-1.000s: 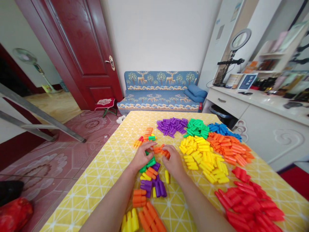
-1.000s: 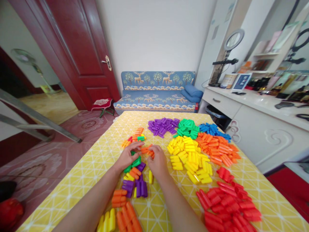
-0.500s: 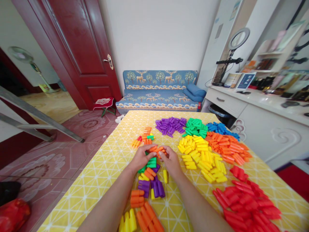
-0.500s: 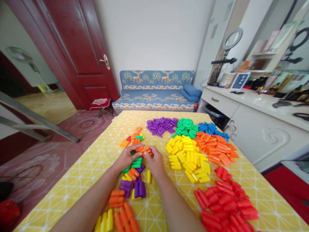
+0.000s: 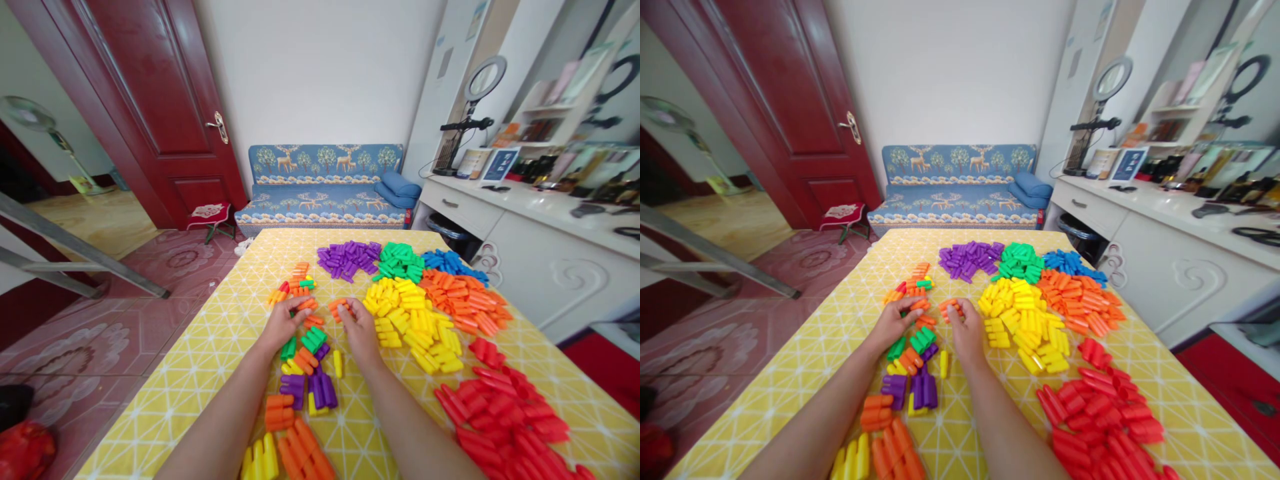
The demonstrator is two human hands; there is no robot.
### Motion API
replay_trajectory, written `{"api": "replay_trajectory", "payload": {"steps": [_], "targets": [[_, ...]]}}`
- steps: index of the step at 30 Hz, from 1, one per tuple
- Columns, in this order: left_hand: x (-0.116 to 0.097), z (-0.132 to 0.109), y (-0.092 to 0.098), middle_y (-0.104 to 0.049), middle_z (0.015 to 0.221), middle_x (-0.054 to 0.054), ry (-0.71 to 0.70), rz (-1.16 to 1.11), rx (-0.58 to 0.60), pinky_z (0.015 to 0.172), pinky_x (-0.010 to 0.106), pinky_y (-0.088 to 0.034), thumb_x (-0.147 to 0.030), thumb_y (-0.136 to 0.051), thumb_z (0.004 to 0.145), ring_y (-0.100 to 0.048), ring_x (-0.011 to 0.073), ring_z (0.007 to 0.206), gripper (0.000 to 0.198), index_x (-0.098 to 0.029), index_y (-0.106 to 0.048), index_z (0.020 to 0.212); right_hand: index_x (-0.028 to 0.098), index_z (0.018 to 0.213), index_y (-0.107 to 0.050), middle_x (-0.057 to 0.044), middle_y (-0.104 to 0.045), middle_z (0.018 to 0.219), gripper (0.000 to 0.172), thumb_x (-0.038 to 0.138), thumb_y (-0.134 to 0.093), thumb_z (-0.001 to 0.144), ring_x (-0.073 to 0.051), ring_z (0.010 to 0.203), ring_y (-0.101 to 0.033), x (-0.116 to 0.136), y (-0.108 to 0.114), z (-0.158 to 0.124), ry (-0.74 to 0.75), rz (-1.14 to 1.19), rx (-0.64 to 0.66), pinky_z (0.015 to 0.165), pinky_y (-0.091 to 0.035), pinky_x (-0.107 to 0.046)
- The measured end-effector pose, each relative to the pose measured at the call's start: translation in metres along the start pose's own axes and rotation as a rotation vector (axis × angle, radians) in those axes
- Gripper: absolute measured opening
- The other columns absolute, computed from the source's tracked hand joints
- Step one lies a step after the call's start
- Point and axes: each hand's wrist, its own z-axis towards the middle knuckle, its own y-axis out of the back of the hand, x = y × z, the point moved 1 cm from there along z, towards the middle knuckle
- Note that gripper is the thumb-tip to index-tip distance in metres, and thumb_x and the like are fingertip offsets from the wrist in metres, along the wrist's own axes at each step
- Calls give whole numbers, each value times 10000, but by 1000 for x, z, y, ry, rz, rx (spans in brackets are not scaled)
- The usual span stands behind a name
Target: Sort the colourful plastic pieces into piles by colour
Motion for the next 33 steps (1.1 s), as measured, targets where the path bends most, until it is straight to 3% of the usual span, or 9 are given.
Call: {"api": "replay_trajectory", "payload": {"steps": [4,9,14,18,22,25,29,33], "targets": [[-4,-1,-1,-622,1233,119,-47,-41,-2,951,392,-460,-288,-616,794,-595,246,1102,412,-151,-610,1182,189,983,-592,-16,-655,822,230,343,-525,825,-155,731,-598,-5,-6,0,34,-134,-22,702,-468,-274],[-16,-5,1,-577,1285,98,-188,106,57,1006,389,-414,-191,-593,788,-533,243,1182,458,-203,-572,1246,191,1171,-538,14,-621,705,366,326,-515,831,-149,627,-574,-9,-5,0,25,-286,-32,628,-459,-267],[-24,-8,2,-620,1203,67,-281,244,166,1032,388,-378,-18,-560,646,-535,232,1145,571,-224,-636,1173,218,1145,-598,-50,-651,1032,326,256,-453,855,-181,897,-604,-4,-1,1,174,-389,-32,808,-464,-307],[-22,-7,2,-650,1146,54,-282,295,235,1002,380,-402,10,-546,627,-561,220,1085,575,-243,-668,1129,251,1128,-629,-44,-628,1070,362,176,-467,814,-187,984,-591,0,-3,-2,196,-476,68,871,-456,-310],[-20,-6,1,-639,1150,76,-284,290,215,977,378,-420,-99,-649,694,-575,226,1062,407,-235,-692,1074,264,1176,-599,-43,-604,1123,442,149,-518,758,-199,1028,-578,0,-7,-4,183,-506,116,910,-448,-322],[-20,-6,-3,-664,1064,80,-254,266,171,913,348,-455,-177,-685,720,-598,212,986,290,-211,-699,1008,241,1160,-603,-52,-612,1128,395,175,-498,785,-204,1051,-569,-2,-8,-3,194,-450,129,934,-438,-344],[-18,-5,-6,-682,936,64,-190,260,79,743,280,-484,-238,-637,785,-600,167,799,198,-196,-697,969,218,1125,-607,-56,-631,1115,342,207,-476,809,-202,1049,-574,-3,-9,-3,159,-317,54,940,-435,-360],[-14,-3,-5,-684,863,54,-140,263,3,661,255,-464,-289,-594,822,-572,141,681,264,-186,-690,1046,188,1171,-529,-53,-661,990,396,265,-534,782,-182,867,-625,2,-8,-1,22,-141,-30,811,-494,-337]]}}
